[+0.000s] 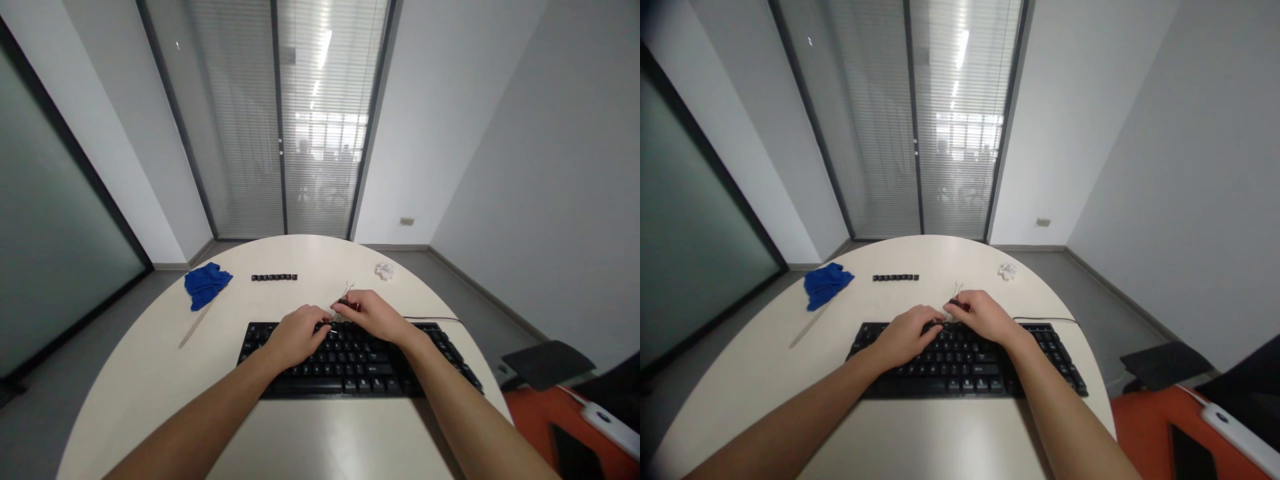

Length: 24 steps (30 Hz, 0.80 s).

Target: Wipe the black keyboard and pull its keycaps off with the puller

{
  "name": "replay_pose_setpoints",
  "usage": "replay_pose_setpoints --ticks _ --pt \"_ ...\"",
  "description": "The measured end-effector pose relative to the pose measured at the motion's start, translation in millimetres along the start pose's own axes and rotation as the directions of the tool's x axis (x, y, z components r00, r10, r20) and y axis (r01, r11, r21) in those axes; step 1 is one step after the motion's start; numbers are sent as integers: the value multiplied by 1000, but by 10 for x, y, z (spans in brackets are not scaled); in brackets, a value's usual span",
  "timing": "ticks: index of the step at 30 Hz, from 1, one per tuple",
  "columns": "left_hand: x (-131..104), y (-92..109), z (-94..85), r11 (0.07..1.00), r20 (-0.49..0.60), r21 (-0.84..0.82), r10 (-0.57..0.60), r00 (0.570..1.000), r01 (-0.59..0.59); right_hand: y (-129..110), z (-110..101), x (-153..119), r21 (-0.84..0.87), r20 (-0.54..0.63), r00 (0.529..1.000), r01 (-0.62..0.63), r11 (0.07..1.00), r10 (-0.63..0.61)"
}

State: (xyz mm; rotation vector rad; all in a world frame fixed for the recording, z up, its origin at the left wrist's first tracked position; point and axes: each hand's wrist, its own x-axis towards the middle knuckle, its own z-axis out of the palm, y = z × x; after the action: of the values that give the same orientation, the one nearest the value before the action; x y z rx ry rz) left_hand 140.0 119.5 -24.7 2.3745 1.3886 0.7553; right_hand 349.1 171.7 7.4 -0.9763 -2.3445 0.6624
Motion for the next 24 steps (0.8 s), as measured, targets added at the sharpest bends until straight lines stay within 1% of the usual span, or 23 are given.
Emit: replay_pose_setpoints --ticks 3,6,11,13,15,17,21,24 --pt "6 1 -1 1000 -4 -9 3 1000 -3 44 22 6 16 19 1000 -10 1000 10" --pt "12 0 -3 1000 -7 -23 -12 1000 11 30 37 6 21 41 999 1 1000 -2" --pt "24 -20 1 999 1 -31 -31 1000 31 -55 22 -2 -30 72 994 90 996 -87" --pt "31 -34 9 998 0 -49 -40 999 40 -47 18 2 -55 56 994 94 994 -91" --pt "40 -48 18 996 5 -77 -44 999 44 -4 27 7 -56 22 998 54 997 -53" --pt "49 -56 26 994 16 -103 -41 999 42 61 49 13 7 8 1000 -2 1000 2" --pt "61 -62 39 991 22 -131 -39 999 42 186 108 21 221 37 997 -72 973 65" --pt "64 -68 44 990 20 -131 -50 999 52 230 128 25 304 46 994 -112 946 103"
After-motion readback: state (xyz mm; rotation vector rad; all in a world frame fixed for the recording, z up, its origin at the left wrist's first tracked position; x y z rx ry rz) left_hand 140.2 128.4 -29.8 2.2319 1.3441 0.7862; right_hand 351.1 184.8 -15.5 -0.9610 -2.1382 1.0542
